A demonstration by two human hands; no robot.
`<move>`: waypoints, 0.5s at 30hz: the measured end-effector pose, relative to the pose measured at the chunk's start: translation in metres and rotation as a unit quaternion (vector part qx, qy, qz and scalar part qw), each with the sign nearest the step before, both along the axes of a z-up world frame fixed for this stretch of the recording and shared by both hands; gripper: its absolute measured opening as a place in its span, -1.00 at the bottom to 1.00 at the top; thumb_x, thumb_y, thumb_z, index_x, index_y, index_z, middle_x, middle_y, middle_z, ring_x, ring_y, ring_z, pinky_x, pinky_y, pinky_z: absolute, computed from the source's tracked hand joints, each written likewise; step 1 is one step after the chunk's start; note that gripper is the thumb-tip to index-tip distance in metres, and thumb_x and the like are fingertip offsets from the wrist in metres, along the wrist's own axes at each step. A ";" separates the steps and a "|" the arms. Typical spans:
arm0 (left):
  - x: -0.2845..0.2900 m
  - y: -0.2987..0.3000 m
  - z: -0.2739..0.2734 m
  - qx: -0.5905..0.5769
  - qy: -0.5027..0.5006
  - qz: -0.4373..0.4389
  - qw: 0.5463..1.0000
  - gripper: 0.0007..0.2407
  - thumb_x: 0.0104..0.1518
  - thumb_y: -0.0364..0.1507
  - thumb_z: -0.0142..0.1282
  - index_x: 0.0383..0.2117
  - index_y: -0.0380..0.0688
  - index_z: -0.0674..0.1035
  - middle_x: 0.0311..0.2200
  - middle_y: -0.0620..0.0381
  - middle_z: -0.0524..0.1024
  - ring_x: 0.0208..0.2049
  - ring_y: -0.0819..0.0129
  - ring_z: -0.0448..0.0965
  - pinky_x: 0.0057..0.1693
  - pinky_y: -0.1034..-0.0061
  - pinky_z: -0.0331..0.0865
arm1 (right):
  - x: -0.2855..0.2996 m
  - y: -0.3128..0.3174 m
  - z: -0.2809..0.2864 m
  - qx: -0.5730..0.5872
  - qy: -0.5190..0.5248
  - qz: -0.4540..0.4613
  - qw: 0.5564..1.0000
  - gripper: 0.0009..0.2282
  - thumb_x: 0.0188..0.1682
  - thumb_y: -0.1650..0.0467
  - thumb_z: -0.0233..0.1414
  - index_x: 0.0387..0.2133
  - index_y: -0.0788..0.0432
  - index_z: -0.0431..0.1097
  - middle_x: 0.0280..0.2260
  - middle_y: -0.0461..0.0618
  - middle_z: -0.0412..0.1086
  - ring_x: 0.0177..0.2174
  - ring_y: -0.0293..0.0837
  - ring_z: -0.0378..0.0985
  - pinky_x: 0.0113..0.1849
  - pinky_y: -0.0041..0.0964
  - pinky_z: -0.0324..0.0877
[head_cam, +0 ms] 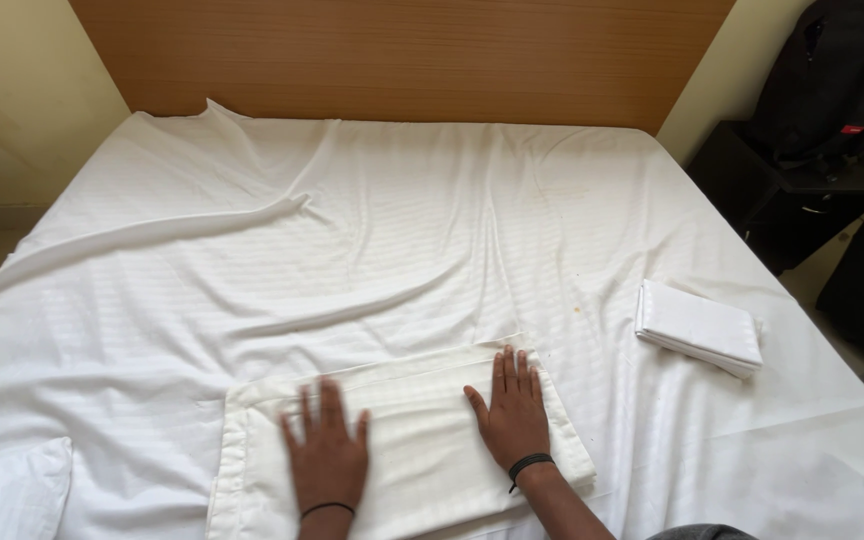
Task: The person folds a white bed sheet on a bed. They repeatedly fold the sheet in half, smooth it out, and fold it again into a smaller rectangular shape.
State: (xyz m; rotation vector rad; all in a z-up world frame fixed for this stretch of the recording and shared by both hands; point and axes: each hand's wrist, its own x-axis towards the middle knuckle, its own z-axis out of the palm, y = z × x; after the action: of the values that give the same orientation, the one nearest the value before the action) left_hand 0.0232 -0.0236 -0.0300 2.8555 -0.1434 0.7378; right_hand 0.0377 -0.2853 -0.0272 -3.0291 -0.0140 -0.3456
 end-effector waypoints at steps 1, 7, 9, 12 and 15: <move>0.005 0.008 0.006 0.003 0.006 0.050 0.999 -0.41 0.23 -0.04 -0.25 0.31 -0.16 0.22 0.39 0.07 0.11 0.42 0.12 0.01 0.45 -0.01 -0.18 | 0.001 -0.003 0.002 -0.004 0.008 -0.033 0.999 -0.24 0.10 -0.04 -0.31 0.35 0.33 -0.22 0.39 0.22 -0.27 0.37 0.07 -0.33 0.30 -0.10 -0.33; -0.013 -0.003 0.037 0.089 0.078 0.214 0.970 -0.36 0.26 -0.03 -0.27 0.33 -0.31 0.22 0.42 -0.17 0.06 0.44 -0.07 0.02 0.47 0.14 -0.12 | -0.020 0.033 0.010 0.067 -0.112 0.118 0.984 -0.30 0.16 0.05 -0.30 0.33 0.43 -0.12 0.37 0.38 -0.14 0.38 0.14 -0.21 0.32 -0.07 -0.24; -0.015 -0.025 0.002 0.015 0.025 0.095 0.995 -0.40 0.29 -0.07 -0.30 0.31 -0.31 0.22 0.41 -0.21 0.06 0.45 -0.08 -0.01 0.48 0.11 -0.14 | -0.035 0.055 0.014 0.106 -0.053 0.164 0.979 -0.36 0.18 0.11 -0.29 0.34 0.42 -0.09 0.38 0.36 -0.13 0.39 0.11 -0.21 0.33 -0.07 -0.23; -0.018 -0.043 -0.019 -0.023 -0.007 -0.043 0.999 -0.45 0.29 -0.13 -0.34 0.31 -0.27 0.17 0.40 -0.22 0.02 0.44 -0.03 -0.09 0.44 0.04 -0.21 | -0.040 0.072 0.017 0.145 0.024 0.202 0.968 -0.42 0.20 0.18 -0.27 0.35 0.40 -0.06 0.40 0.31 -0.13 0.40 0.08 -0.21 0.33 -0.06 -0.23; -0.020 -0.043 -0.018 -0.007 -0.011 -0.052 0.999 -0.41 0.26 -0.08 -0.35 0.32 -0.24 0.12 0.38 -0.13 -0.01 0.42 0.07 -0.16 0.40 -0.01 -0.30 | -0.038 0.056 -0.001 0.128 0.033 0.158 0.979 -0.40 0.18 0.14 -0.29 0.33 0.36 -0.05 0.40 0.24 -0.12 0.40 0.03 -0.22 0.33 -0.08 -0.23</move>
State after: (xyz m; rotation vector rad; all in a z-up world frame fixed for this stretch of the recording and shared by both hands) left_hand 0.0034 -0.0671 -0.0479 2.8021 -0.2864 0.7466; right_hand -0.0002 -0.2294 -0.0282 -2.7204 -0.4076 -0.2011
